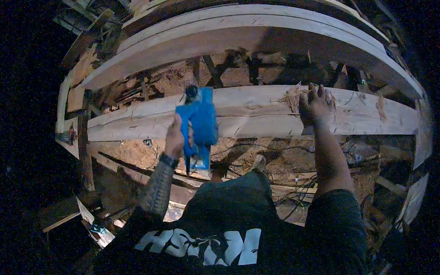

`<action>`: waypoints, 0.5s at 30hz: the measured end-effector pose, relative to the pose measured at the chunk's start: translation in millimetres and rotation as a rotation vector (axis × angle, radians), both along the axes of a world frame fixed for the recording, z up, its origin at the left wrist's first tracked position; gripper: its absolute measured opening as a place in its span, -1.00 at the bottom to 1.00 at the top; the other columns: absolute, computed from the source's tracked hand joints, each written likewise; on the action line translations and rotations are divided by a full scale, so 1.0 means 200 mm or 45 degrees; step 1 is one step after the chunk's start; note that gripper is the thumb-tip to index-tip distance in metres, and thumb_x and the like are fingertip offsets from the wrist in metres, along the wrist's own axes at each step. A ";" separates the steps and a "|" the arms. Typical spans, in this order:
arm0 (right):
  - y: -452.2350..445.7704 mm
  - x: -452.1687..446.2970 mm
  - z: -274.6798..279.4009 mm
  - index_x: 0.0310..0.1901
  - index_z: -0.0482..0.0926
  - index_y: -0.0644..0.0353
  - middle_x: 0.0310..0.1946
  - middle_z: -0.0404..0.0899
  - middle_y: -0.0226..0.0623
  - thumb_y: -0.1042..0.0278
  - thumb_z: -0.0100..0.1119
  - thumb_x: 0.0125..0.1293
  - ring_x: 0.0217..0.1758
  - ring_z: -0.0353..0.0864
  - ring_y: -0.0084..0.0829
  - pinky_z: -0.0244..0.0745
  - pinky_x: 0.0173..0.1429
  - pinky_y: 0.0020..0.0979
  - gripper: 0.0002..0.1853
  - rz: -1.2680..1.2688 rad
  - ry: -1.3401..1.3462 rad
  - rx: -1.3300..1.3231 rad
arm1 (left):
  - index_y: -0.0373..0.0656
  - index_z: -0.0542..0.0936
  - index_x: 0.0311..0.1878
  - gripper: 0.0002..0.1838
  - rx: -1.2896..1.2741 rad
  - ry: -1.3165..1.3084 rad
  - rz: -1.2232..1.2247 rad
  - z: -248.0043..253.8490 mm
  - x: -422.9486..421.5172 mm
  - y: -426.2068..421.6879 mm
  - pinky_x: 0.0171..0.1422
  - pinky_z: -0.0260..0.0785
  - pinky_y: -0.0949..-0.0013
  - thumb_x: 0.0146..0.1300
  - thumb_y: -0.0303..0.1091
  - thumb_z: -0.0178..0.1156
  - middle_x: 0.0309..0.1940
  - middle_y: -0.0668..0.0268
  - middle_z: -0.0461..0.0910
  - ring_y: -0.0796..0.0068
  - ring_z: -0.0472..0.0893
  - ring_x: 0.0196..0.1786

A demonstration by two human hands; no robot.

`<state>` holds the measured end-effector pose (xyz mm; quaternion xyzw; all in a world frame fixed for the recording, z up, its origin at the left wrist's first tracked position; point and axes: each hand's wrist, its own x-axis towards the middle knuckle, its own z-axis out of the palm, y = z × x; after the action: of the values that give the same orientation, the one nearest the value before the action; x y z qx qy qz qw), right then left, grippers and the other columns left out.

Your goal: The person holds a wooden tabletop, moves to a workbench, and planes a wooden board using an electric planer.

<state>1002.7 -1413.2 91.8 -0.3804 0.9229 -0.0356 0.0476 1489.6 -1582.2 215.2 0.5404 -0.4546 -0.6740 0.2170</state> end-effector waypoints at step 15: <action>0.01 0.01 -0.03 0.69 0.18 -0.44 0.75 0.05 -0.10 -0.50 -0.01 0.48 0.79 0.00 0.10 -0.22 0.71 0.39 -0.17 0.029 0.098 0.029 | -0.09 0.52 -0.14 -0.34 -0.060 0.010 -0.143 -0.06 -0.42 0.12 -0.51 0.35 0.32 0.62 0.40 -0.11 -0.56 0.37 0.48 0.51 0.46 -0.60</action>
<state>1003.8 -1411.1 85.8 -0.3913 0.9200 -0.0098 0.0170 1405.5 -1559.2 203.3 0.5061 -0.4989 -0.6765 0.1932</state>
